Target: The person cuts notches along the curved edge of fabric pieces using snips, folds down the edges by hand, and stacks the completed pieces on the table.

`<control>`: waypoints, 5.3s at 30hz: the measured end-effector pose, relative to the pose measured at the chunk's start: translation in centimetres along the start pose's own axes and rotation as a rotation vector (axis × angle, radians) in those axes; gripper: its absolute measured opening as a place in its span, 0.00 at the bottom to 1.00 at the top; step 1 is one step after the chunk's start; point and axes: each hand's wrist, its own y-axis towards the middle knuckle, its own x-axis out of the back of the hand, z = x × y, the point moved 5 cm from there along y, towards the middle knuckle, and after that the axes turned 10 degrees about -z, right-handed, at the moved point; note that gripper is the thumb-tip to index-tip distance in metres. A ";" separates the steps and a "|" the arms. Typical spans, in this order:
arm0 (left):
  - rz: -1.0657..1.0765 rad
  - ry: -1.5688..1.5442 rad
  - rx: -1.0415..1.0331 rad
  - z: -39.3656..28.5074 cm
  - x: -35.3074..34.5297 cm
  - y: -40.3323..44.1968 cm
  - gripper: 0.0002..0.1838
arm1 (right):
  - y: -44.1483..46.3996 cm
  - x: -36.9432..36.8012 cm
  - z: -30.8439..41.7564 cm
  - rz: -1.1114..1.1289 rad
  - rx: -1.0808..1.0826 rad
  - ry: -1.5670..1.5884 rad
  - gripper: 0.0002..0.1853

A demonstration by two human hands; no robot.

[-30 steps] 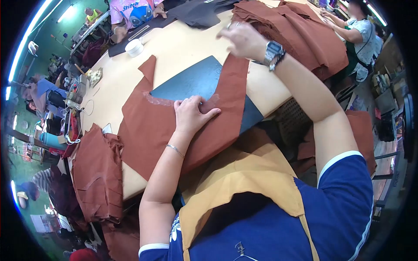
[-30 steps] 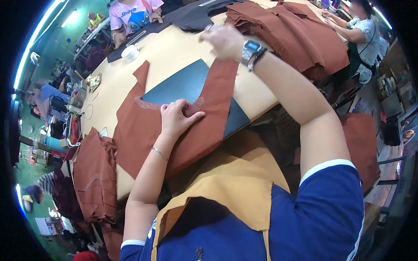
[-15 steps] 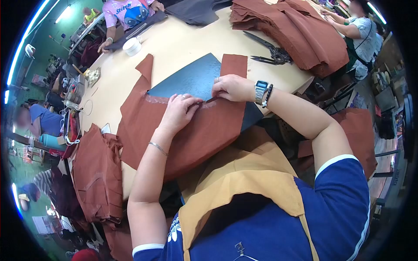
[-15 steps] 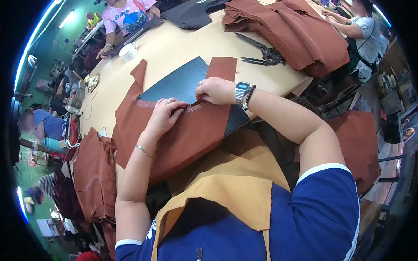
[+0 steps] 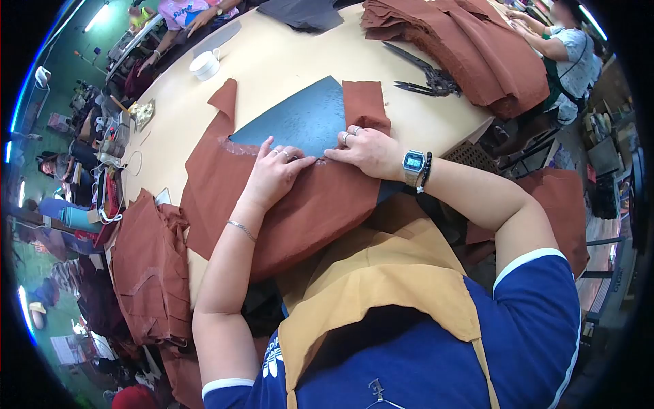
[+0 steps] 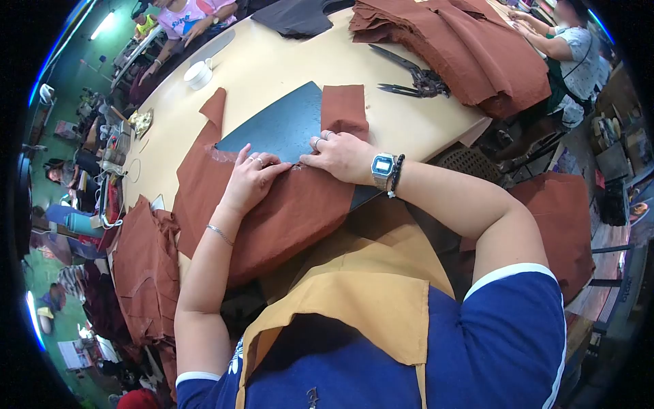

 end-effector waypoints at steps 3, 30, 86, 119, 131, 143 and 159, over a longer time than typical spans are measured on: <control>-0.002 -0.005 0.004 0.0 0.1 -0.1 0.17 | 0.4 0.2 1.0 -0.004 0.024 -0.092 0.17; -0.092 -0.047 0.102 4.1 0.9 -2.3 0.10 | 2.1 -1.2 3.3 0.136 -0.150 0.022 0.22; -0.033 -0.124 0.389 2.6 10.0 -7.3 0.45 | -0.2 2.7 7.9 -0.014 -0.156 0.195 0.20; -0.182 -0.019 0.771 -4.1 4.7 -5.8 0.32 | 7.0 -4.3 -0.3 -0.178 -0.172 0.435 0.16; -0.298 -0.224 0.703 0.5 3.4 -6.0 0.10 | 6.7 -5.0 0.1 -0.128 -0.092 0.304 0.17; -0.236 -0.102 0.644 -0.6 4.0 -7.0 0.09 | 7.0 -4.2 2.7 0.210 -0.027 0.041 0.30; -0.198 -0.197 0.683 -0.6 5.8 -8.3 0.09 | 6.8 -4.9 6.4 -0.006 0.014 0.246 0.30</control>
